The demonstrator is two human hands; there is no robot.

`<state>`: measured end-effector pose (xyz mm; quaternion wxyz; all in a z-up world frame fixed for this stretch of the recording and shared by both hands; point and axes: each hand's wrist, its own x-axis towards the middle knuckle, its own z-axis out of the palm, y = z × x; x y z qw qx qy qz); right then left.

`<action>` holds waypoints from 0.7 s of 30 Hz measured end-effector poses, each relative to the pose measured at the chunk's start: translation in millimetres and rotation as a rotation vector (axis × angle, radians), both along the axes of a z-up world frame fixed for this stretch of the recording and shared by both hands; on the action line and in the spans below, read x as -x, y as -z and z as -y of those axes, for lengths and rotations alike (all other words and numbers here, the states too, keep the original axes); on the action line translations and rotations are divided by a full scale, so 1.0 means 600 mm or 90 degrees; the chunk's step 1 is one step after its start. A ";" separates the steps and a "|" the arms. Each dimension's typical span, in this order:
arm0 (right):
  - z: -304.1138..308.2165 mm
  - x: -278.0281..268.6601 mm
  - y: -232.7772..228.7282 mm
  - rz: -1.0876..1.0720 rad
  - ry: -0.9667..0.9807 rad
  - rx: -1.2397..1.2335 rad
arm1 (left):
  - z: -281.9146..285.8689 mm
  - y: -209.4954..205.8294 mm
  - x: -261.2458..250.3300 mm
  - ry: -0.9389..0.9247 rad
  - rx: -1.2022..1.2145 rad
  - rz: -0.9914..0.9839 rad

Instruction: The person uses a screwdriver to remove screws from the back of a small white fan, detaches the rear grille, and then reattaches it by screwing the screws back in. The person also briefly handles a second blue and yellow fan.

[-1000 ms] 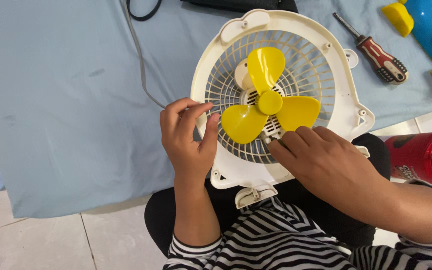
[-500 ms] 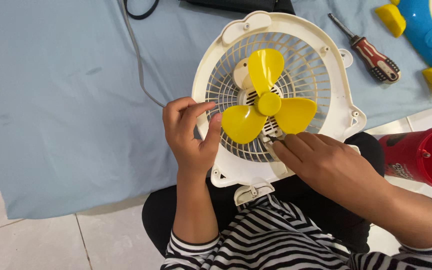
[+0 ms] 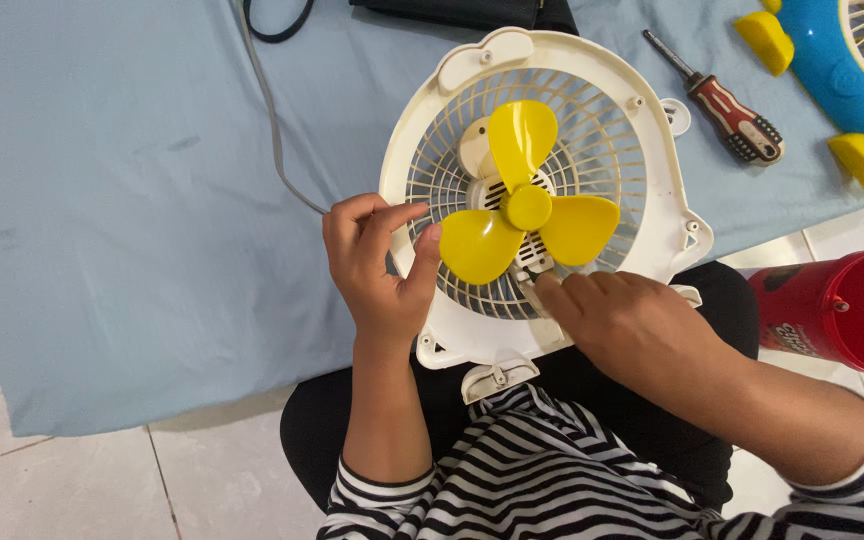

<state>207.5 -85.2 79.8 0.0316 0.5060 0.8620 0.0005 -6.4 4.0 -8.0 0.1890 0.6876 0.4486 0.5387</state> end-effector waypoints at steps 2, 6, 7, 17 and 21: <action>0.005 0.001 0.005 -0.027 0.041 0.010 | 0.002 0.002 0.001 0.000 -0.004 -0.001; 0.009 0.009 0.017 -0.046 0.095 -0.023 | 0.000 0.006 0.000 0.001 -0.005 0.005; 0.011 0.013 0.020 -0.041 0.099 -0.041 | 0.000 0.007 -0.001 0.000 -0.002 0.006; 0.026 0.034 0.062 -0.006 0.187 -0.132 | -0.004 0.017 -0.004 -0.003 -0.024 0.016; 0.030 0.042 0.081 -0.009 0.233 -0.160 | 0.002 0.023 -0.002 -0.007 -0.024 0.017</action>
